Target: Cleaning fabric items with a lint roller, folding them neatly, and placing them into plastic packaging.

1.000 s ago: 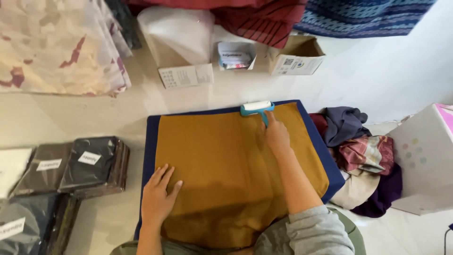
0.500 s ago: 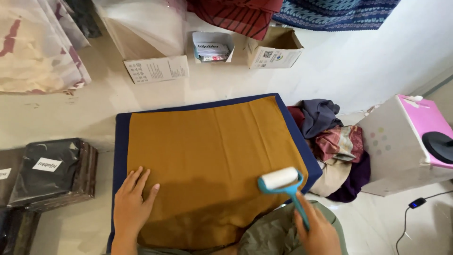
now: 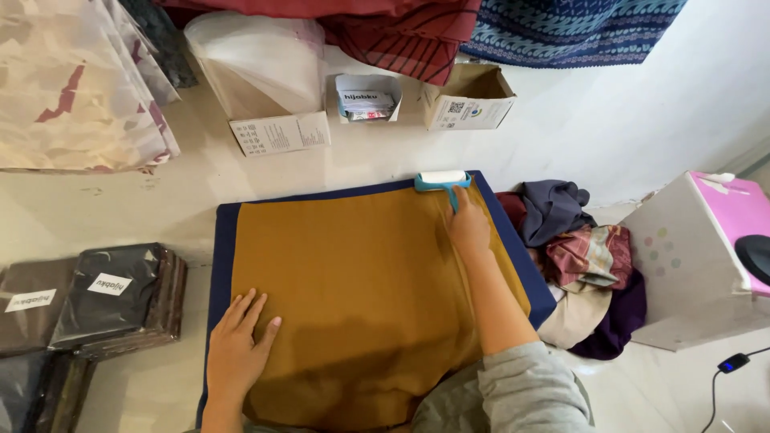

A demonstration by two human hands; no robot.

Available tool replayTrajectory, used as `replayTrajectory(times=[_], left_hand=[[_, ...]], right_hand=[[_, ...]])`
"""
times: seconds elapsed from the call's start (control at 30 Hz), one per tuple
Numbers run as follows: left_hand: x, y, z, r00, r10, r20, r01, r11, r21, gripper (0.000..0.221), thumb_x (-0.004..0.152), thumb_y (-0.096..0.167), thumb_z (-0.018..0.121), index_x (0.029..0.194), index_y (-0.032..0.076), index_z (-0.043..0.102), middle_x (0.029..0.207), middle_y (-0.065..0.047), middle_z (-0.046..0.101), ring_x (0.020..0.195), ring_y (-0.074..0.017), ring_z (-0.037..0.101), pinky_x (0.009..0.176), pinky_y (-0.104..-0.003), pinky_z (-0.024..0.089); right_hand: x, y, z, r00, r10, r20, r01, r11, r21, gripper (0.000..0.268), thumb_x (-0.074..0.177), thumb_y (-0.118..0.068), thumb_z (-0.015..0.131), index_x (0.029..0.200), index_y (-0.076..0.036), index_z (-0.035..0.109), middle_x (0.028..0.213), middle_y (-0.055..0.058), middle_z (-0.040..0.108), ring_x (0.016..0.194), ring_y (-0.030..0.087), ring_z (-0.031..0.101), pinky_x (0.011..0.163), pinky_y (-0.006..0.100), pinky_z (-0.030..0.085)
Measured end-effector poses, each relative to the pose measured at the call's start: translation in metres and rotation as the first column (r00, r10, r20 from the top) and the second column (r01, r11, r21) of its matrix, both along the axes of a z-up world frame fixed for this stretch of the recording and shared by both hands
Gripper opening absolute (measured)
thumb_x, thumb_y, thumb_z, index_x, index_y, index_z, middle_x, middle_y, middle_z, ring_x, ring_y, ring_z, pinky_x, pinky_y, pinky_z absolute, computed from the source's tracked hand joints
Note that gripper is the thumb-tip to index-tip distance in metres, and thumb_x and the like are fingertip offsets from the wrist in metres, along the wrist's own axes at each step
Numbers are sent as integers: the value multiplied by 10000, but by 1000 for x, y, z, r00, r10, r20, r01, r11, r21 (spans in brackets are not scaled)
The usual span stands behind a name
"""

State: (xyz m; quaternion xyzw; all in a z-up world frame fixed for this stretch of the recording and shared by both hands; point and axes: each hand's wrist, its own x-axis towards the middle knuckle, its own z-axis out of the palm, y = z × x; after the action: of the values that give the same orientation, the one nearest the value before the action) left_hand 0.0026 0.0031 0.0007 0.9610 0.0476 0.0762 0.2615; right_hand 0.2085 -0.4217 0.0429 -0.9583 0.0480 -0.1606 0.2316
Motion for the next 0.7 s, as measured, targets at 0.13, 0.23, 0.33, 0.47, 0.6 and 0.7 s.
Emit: replayTrajectory(times=[0.13,0.23,0.33,0.47,0.6,0.7], left_hand=[[3,5,-7,999,-19,44,18,1000,11,605,949,521,539,1476,224,553,1611,9,449,1533,-204,338,1193,-458,307],[5,6,-10,999,-29,15,29,999,30,605,949,528,537,1468,218,563,1601,1,454,1520,-216,350,1228,-445,292],[5,7,-18,974,-69,214,59,997,49,572,934,456,610,1408,137,629,1536,-78,548,1470,-278,450,1215,-433,344],[3,4,-11,997,-26,79,19,996,88,615,950,531,523,1476,215,565,1601,-16,476,1517,-226,378,1185,-454,333],[1,2,-8,997,-15,74,9,997,76,623,950,529,518,1483,208,557,1608,-13,471,1532,-221,359,1183,-457,323],[2,5,-16,990,-40,139,27,995,95,600,942,491,566,1454,179,591,1581,-44,505,1503,-249,407,1190,-443,346]], right_hand=[[-69,-10,7,999,44,-6,-44,999,0,486,1022,-219,538,1496,-129,487,886,159,660,635,357,565,456,491,356],[-170,-19,0,998,-38,-54,34,997,-67,446,1016,-331,551,1437,-189,512,870,182,688,700,446,602,510,543,374],[-266,-37,-25,994,1,105,9,995,-97,616,943,-200,641,1532,-214,464,1318,138,676,1000,397,692,639,514,521],[-313,-60,-33,988,-118,96,133,977,-167,592,932,-246,641,1511,-274,518,1099,35,732,912,282,721,712,446,552],[-260,-62,-5,995,-40,96,43,998,-35,577,936,-167,637,1497,-230,519,1356,113,680,1058,380,700,793,482,523],[-175,-70,-18,997,-62,55,67,994,-82,553,945,-225,609,1490,-241,518,1279,157,687,1060,425,667,808,546,516]])
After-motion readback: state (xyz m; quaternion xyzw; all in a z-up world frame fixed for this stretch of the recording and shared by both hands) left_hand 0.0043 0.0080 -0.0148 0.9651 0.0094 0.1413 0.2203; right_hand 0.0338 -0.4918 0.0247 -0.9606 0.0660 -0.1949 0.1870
